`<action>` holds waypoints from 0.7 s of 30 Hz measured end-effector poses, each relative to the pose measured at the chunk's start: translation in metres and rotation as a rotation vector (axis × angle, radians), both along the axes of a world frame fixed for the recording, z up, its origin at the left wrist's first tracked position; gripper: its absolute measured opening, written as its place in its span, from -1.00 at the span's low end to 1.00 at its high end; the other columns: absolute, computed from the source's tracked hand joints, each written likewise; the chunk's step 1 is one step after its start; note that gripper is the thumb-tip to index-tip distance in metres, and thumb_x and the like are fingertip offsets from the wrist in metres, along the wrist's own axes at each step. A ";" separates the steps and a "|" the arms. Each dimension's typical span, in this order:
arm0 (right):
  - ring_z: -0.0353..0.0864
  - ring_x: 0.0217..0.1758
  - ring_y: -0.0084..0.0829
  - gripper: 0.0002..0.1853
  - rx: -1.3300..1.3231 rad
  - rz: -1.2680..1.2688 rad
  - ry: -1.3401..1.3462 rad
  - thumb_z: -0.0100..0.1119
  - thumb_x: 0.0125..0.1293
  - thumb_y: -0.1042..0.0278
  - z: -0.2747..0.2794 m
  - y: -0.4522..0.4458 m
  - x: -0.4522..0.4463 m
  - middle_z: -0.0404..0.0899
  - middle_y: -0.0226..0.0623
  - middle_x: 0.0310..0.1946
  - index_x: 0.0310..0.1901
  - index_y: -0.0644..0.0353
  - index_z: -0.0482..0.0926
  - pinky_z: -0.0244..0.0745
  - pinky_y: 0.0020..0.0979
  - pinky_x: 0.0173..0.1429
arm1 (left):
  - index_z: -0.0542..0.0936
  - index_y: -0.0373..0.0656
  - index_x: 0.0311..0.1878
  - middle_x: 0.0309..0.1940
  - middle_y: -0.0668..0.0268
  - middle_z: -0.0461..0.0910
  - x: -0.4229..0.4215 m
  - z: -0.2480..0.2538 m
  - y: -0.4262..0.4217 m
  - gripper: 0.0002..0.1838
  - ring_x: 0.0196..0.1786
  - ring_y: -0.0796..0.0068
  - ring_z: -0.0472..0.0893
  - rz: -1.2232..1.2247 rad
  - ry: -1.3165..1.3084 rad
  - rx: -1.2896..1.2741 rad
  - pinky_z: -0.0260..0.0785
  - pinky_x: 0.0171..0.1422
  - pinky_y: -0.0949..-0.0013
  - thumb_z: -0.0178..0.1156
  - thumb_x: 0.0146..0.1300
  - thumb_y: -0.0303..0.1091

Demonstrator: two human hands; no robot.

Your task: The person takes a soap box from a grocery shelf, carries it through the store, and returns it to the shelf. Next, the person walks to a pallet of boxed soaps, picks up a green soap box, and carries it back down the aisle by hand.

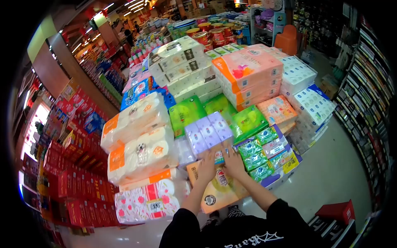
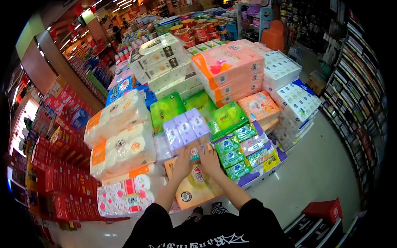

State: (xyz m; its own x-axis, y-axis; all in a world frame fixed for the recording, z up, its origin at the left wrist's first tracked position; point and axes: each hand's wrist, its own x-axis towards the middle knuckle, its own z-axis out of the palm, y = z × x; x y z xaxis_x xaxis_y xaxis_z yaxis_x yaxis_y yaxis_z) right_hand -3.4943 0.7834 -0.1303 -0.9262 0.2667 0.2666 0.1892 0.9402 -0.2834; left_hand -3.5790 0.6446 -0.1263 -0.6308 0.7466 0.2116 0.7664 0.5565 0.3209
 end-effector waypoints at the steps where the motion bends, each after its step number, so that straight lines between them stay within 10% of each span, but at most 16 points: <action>1: 0.40 0.21 0.03 0.01 0.009 -0.018 -0.002 0.43 -0.08 0.19 -0.001 0.002 0.000 0.08 0.11 0.36 0.41 0.13 0.07 0.32 0.00 0.20 | 0.32 -0.10 0.29 0.26 0.00 0.27 0.002 0.000 0.007 -0.24 0.14 -0.03 0.42 0.047 -0.118 0.018 0.31 0.20 0.09 0.35 -0.06 -0.32; 21: 0.47 0.05 -0.16 -0.23 0.134 -0.151 -0.057 0.41 -0.12 0.12 0.013 -0.053 0.037 0.40 -0.20 0.02 0.18 0.06 0.31 0.30 -0.14 0.09 | 0.33 -0.16 0.18 -0.04 0.00 0.39 -0.033 -0.005 -0.023 -0.25 -0.03 -0.03 0.47 -0.451 -0.020 -0.070 0.35 0.05 0.04 0.43 -0.10 -0.20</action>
State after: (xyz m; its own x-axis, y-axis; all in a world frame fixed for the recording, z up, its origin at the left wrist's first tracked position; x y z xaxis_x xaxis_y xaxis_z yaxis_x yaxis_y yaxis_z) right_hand -3.4576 0.7307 -0.1177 -0.8932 0.3691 0.2569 0.3427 0.9286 -0.1424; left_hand -3.6116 0.6211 -0.1309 -0.2431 0.9596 0.1416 0.9311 0.1899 0.3114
